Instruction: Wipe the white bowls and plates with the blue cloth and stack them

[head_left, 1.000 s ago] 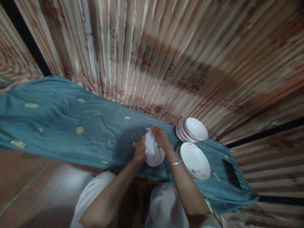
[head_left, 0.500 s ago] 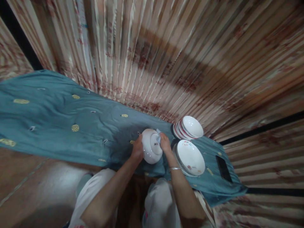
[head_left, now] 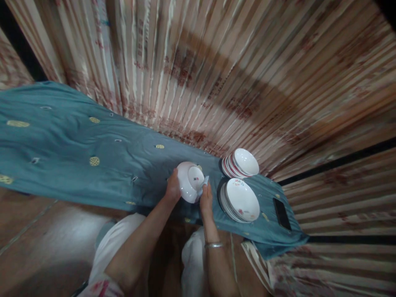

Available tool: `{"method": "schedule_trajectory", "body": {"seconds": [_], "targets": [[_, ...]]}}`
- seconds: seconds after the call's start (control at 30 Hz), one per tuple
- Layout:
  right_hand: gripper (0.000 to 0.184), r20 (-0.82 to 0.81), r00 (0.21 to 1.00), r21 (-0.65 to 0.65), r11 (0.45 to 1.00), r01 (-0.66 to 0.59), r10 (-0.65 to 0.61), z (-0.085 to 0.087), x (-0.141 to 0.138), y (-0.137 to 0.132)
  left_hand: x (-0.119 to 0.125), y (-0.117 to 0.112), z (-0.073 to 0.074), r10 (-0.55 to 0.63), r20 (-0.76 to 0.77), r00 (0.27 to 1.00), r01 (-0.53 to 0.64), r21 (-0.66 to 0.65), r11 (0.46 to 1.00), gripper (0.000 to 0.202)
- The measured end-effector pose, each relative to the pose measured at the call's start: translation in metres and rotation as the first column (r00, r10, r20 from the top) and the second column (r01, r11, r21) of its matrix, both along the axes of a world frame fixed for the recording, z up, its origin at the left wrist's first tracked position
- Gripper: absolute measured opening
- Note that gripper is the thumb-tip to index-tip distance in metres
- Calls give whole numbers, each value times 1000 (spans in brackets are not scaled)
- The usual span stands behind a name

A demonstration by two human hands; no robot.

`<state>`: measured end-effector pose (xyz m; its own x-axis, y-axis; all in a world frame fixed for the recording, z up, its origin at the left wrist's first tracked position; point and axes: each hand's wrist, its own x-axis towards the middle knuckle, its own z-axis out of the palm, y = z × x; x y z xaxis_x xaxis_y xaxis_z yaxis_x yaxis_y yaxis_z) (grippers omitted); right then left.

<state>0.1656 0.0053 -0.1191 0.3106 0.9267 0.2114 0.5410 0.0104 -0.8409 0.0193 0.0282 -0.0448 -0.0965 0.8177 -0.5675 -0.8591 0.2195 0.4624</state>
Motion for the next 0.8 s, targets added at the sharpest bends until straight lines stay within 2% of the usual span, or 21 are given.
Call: {"method": "schedule_trajectory", "body": {"seconds": [0.1,0.23,0.4,0.53,0.67,0.8], "targets": [[66,-29,999,32,999,30,-29,-4,-13,-17,1,1,-3,22,6,1000,-22,-16,1000,32],[71,33,994,84,991,105,-108,-1,-37,-42,1,-1,1,22,31,999,-21,-24,999,35],[68,177,983,168,986,20,-50,10,-58,-67,-2,-7,11,-48,101,994,46,23,999,46],[65,327,945,177,983,-42,-18,18,-63,-71,-2,-11,18,-66,113,991,66,2,998,48],[60,508,861,231,959,-162,23,27,-63,-66,-2,-13,22,-87,125,988,89,-12,996,46],[58,692,710,179,921,-345,131,48,-62,-59,-3,-15,19,-94,133,987,96,-7,995,42]]}}
